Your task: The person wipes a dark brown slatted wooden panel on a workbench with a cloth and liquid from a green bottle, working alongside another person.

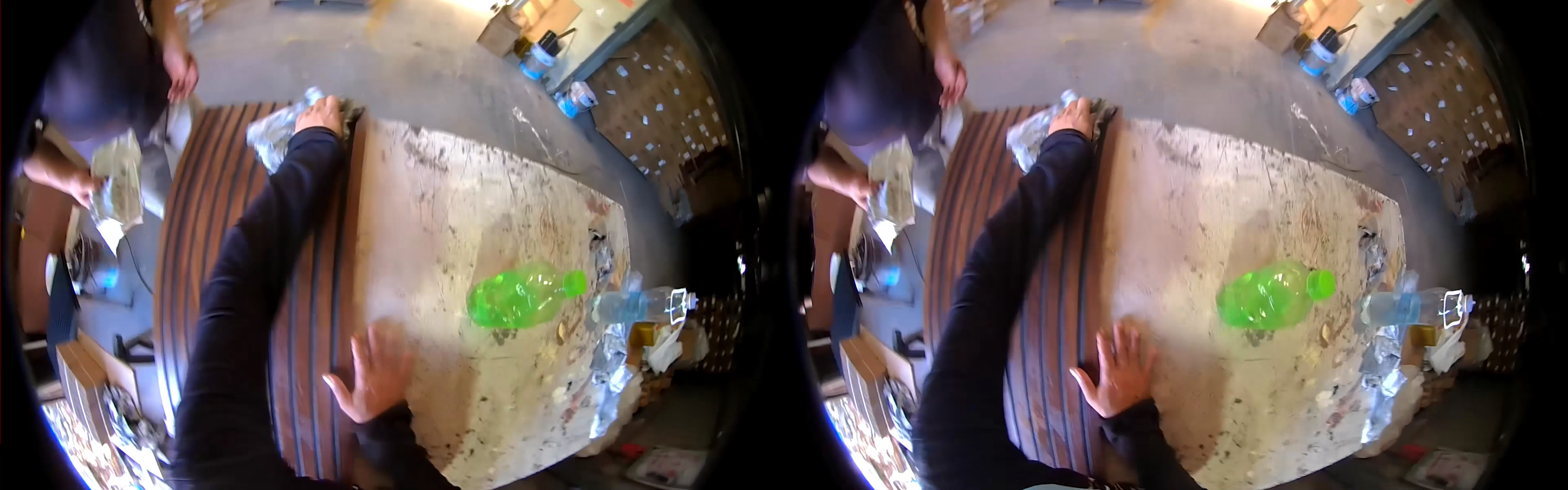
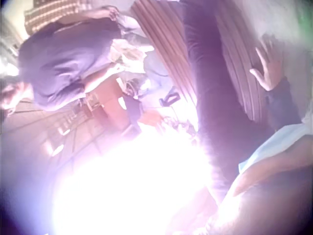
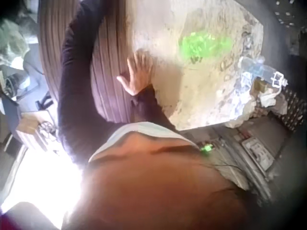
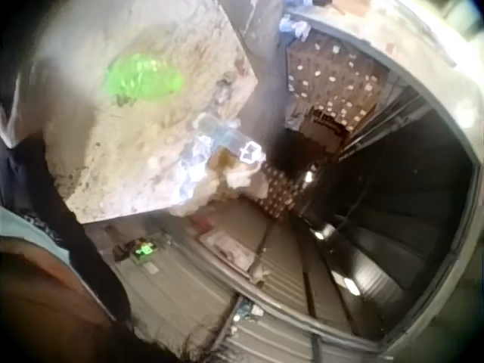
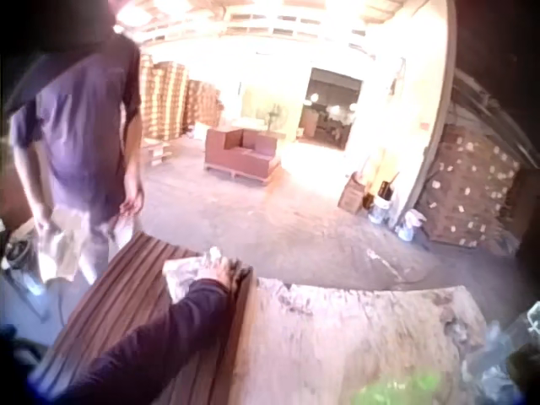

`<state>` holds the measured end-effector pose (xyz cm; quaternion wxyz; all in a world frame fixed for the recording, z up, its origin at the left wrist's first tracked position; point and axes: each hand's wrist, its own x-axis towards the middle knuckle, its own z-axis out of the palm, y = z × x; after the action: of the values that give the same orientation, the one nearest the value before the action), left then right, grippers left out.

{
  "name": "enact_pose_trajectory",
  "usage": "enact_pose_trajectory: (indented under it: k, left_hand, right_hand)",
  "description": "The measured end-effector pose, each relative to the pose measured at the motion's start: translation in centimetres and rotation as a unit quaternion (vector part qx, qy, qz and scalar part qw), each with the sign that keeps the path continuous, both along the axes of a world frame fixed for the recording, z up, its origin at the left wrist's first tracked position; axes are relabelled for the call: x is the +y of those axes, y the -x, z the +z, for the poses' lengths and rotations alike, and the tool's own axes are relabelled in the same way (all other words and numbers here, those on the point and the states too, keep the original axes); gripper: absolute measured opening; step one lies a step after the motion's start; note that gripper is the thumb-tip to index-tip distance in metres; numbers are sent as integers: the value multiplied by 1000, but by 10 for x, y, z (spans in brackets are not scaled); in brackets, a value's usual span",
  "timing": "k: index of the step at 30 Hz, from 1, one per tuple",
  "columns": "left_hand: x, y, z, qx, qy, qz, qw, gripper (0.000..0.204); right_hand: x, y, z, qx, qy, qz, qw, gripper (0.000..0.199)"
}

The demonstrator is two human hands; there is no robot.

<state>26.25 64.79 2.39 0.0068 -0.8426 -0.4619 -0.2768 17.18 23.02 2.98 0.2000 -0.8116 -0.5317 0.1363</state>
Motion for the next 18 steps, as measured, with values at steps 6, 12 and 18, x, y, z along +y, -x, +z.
enact_pose_trajectory:
  k: [6, 12, 18]
  left_hand:
    - [-387, 230, -27, 20, 151, -276, 949, 6]
    - [-459, 265, -22, 43, 173, -166, 970, 30]
    - [-359, 207, -18, 35, 96, 43, 994, 22]
  right_hand:
    - [-19, -35, -24, 171, -218, -91, 957, 67]
    - [-14, -34, -33, -87, -33, 44, 995, 51]
    - [-7, -2, -26, -43, -87, 73, 993, 49]
